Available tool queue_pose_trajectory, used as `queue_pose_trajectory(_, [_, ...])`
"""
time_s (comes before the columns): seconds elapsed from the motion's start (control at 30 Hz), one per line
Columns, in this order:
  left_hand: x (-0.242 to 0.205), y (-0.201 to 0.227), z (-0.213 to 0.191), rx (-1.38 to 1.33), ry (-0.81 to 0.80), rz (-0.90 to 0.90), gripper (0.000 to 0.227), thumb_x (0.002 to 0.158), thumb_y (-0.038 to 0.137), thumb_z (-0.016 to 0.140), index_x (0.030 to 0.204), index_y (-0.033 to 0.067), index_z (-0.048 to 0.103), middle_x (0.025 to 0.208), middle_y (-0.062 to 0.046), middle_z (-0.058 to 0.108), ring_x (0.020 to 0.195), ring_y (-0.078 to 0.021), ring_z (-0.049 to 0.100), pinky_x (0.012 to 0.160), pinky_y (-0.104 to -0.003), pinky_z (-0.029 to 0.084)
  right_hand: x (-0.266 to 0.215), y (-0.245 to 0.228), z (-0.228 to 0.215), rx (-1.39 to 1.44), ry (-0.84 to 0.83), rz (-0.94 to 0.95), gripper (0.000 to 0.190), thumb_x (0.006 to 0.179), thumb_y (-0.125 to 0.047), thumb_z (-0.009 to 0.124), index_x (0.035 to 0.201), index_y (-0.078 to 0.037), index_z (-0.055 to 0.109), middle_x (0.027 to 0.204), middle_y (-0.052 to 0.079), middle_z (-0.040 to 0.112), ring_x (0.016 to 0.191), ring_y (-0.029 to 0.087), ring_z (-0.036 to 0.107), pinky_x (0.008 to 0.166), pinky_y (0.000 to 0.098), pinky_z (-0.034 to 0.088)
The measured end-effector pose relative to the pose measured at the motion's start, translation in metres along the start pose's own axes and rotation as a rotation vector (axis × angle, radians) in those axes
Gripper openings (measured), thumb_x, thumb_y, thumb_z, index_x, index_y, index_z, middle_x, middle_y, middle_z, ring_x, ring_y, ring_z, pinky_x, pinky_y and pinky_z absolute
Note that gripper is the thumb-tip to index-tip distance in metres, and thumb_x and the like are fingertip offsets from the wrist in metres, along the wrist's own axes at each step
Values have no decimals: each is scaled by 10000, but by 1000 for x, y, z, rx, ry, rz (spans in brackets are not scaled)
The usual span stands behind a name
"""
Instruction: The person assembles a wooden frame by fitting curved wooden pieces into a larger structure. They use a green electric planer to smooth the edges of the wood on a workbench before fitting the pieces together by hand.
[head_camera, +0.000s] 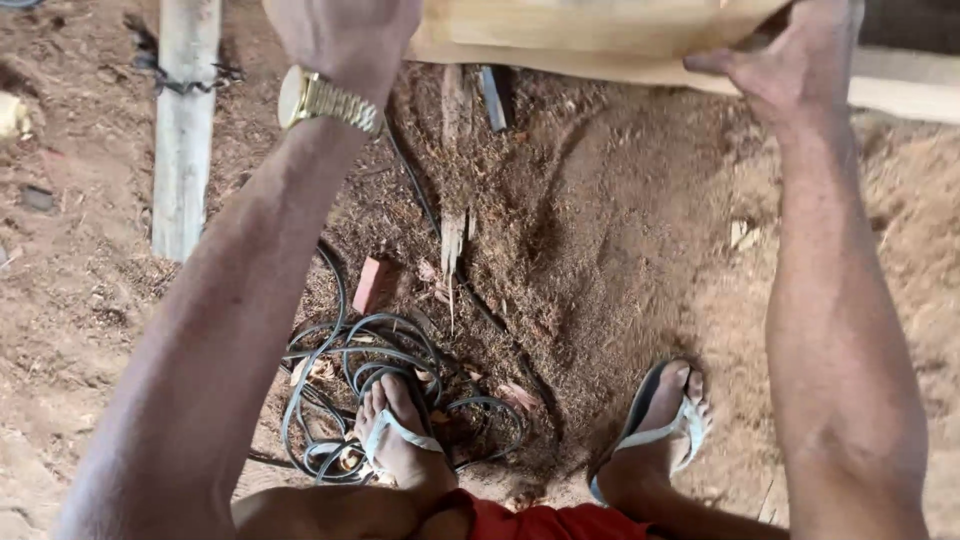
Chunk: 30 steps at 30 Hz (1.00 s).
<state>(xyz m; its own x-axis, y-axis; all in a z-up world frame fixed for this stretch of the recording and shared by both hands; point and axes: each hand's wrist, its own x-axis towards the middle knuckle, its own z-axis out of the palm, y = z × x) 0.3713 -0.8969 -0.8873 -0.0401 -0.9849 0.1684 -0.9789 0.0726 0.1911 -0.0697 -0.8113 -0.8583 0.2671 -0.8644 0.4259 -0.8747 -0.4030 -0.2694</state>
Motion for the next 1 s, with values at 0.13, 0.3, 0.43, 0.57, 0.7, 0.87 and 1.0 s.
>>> queue_pose_trajectory(0.13, [10, -26, -34, -744, 270, 8, 929, 680, 498, 1020, 1241, -44, 516, 1097, -135, 671, 1065, -256, 659, 885, -429, 588, 0, 17, 3, 141, -150, 311, 748, 841, -445, 970, 1301, 64, 671, 1221, 207, 720, 1086, 272, 729, 976, 368, 612])
queue_pose_trajectory(0.3, [26, -11, -60, -1156, -491, -406, 715, 625, 234, 974, 1216, 63, 611, 1094, 0, 794, 1052, -135, 770, 925, -287, 646, 27, -15, -11, 344, -271, 552, 747, 769, -510, 951, 1243, 10, 700, 1089, 187, 745, 918, 261, 732, 812, 365, 631])
queue_pose_trajectory(0.43, [36, -12, -37, -943, -481, -297, 756, 627, 178, 984, 1266, 19, 614, 1095, -64, 802, 997, -155, 795, 877, -272, 634, 10, -10, -4, 346, -228, 567, 790, 784, -537, 958, 1263, 29, 687, 1166, 195, 741, 1035, 247, 743, 930, 349, 619])
queue_pose_trajectory(0.57, [38, -17, -24, -1150, -479, -267, 751, 651, 54, 928, 1312, 53, 571, 1049, -65, 798, 941, -146, 817, 818, -287, 661, -1, 8, 2, 286, -173, 516, 972, 753, -543, 1008, 1378, 76, 593, 1298, 247, 670, 1220, 299, 676, 1100, 402, 537])
queue_pose_trajectory(0.7, [51, -26, -14, -1292, -551, -270, 754, 599, 19, 966, 1269, 87, 626, 1011, 1, 812, 969, -111, 797, 844, -276, 651, 13, -1, -2, 259, -176, 491, 1080, 709, -559, 1001, 1422, 94, 519, 1347, 279, 616, 1280, 339, 612, 1153, 442, 479])
queue_pose_trajectory(0.87, [57, -28, 3, -1123, -673, -226, 698, 603, 132, 998, 1220, 75, 675, 1162, -26, 759, 1155, -187, 706, 961, -302, 602, 17, -6, -10, 190, -346, 523, 948, 766, -580, 951, 1389, 47, 609, 1304, 243, 679, 1273, 323, 638, 1146, 432, 494])
queue_pose_trajectory(1.0, [56, -19, 10, -977, -641, -109, 835, 572, 152, 1028, 1299, 152, 619, 1267, -11, 715, 1202, -186, 644, 1002, -303, 564, 22, -7, -5, 81, -442, 748, 923, 741, -589, 929, 1332, 48, 619, 1142, 256, 714, 1131, 325, 691, 1110, 405, 550])
